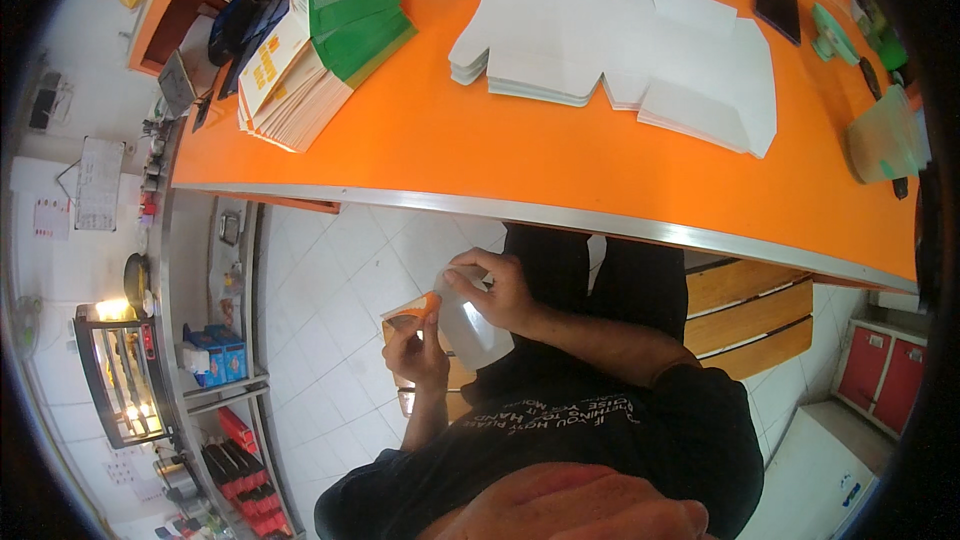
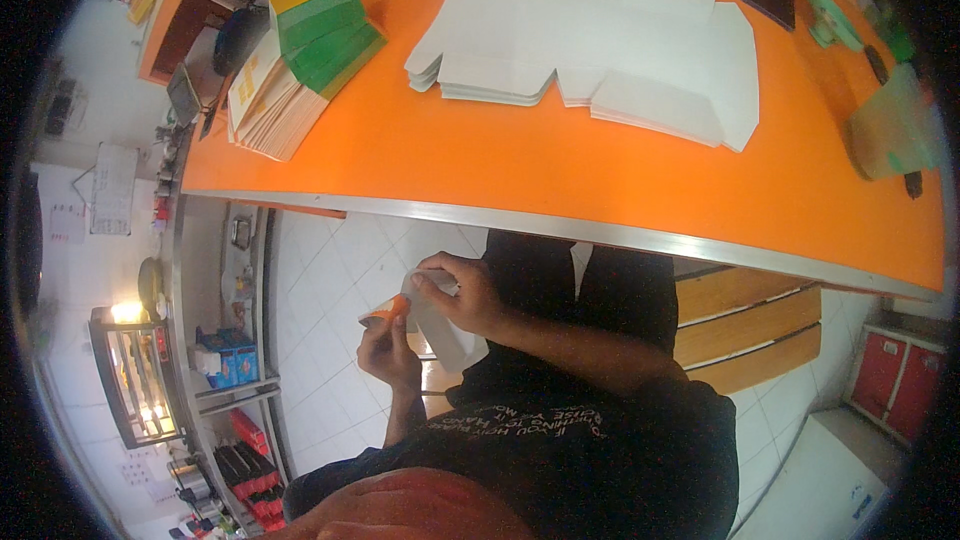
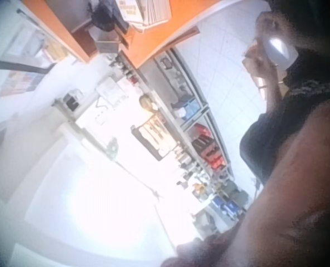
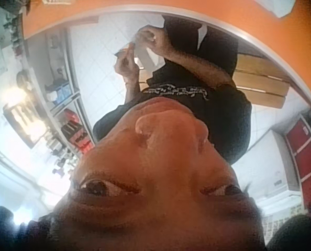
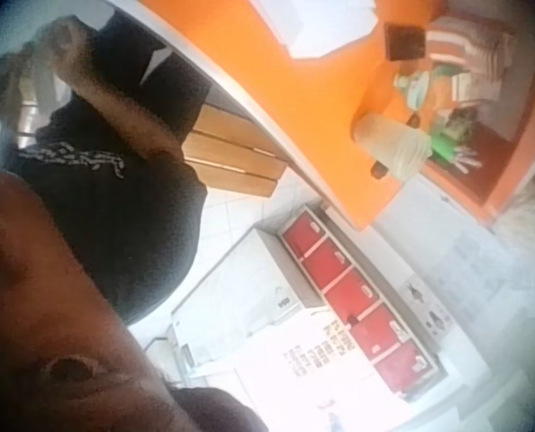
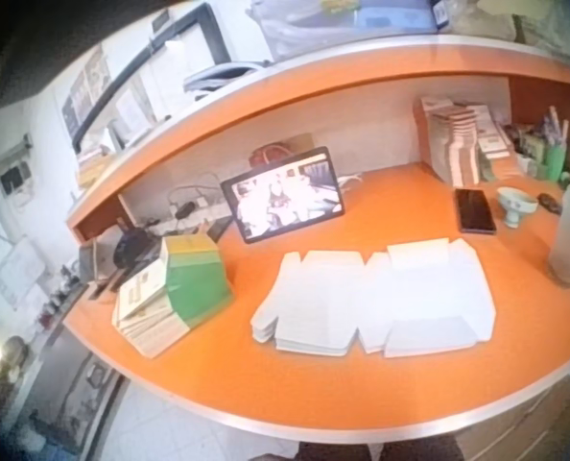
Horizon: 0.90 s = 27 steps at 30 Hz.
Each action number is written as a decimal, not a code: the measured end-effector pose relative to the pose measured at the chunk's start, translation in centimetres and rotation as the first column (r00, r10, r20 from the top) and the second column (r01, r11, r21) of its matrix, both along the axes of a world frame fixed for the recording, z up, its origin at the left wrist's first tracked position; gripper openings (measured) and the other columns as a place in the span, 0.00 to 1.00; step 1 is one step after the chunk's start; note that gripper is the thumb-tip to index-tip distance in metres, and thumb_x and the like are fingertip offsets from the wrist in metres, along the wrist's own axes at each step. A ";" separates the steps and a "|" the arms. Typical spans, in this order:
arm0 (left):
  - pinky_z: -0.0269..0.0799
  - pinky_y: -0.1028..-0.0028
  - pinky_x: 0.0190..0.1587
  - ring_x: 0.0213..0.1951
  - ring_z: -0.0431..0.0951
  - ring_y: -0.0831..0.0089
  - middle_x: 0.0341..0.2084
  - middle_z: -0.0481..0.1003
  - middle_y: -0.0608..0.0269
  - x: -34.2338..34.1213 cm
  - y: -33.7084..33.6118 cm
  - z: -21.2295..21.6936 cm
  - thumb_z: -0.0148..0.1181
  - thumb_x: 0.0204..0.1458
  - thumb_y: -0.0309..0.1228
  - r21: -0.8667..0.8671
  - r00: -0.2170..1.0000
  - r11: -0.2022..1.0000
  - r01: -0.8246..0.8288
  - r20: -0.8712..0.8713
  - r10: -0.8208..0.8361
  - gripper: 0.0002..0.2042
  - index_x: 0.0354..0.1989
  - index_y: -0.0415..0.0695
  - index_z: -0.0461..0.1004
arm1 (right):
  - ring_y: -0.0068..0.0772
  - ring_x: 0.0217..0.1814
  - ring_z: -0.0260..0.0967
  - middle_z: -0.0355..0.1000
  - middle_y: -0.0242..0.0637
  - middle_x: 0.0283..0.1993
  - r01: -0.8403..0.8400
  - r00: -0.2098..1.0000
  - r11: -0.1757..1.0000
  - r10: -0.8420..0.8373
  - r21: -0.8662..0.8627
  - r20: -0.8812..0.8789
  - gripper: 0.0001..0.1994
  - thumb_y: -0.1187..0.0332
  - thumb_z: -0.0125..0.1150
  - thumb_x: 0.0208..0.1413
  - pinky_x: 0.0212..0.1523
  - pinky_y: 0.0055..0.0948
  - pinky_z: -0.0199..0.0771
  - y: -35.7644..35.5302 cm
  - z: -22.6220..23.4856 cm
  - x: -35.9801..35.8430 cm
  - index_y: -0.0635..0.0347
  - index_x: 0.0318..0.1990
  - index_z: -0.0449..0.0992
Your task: The person assembles small rectangular boxes by folding flat white cardboard pieces and inserting them into pre-printed colored sleeves. The person handles the cardboard and sleeves by hand, repeatedly folding the white pieces and sliding them into the sleeves to form finished boxes.
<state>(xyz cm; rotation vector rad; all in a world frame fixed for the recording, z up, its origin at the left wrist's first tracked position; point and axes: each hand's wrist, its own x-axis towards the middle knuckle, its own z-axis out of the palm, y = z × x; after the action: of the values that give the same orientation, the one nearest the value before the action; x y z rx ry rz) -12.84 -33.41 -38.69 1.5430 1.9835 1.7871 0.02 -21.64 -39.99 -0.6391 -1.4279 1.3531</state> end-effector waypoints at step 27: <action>0.79 0.73 0.39 0.36 0.84 0.70 0.33 0.84 0.49 1.9 1.6 0.8 0.63 0.58 0.15 -0.037 0.989 0.989 -0.140 -0.049 0.138 0.05 0.40 0.29 0.81 | 0.38 0.52 0.81 0.79 0.42 0.50 0.015 0.992 0.946 0.027 0.323 -0.124 0.07 0.76 0.70 0.57 0.51 0.33 0.83 -1.0 1.7 1.0 0.67 0.41 0.84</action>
<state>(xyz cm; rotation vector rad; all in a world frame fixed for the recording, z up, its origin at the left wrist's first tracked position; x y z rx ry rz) -10.92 -31.84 -37.94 1.4813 2.1852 1.7628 1.04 -22.64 -38.31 -0.3267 -1.5048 1.1086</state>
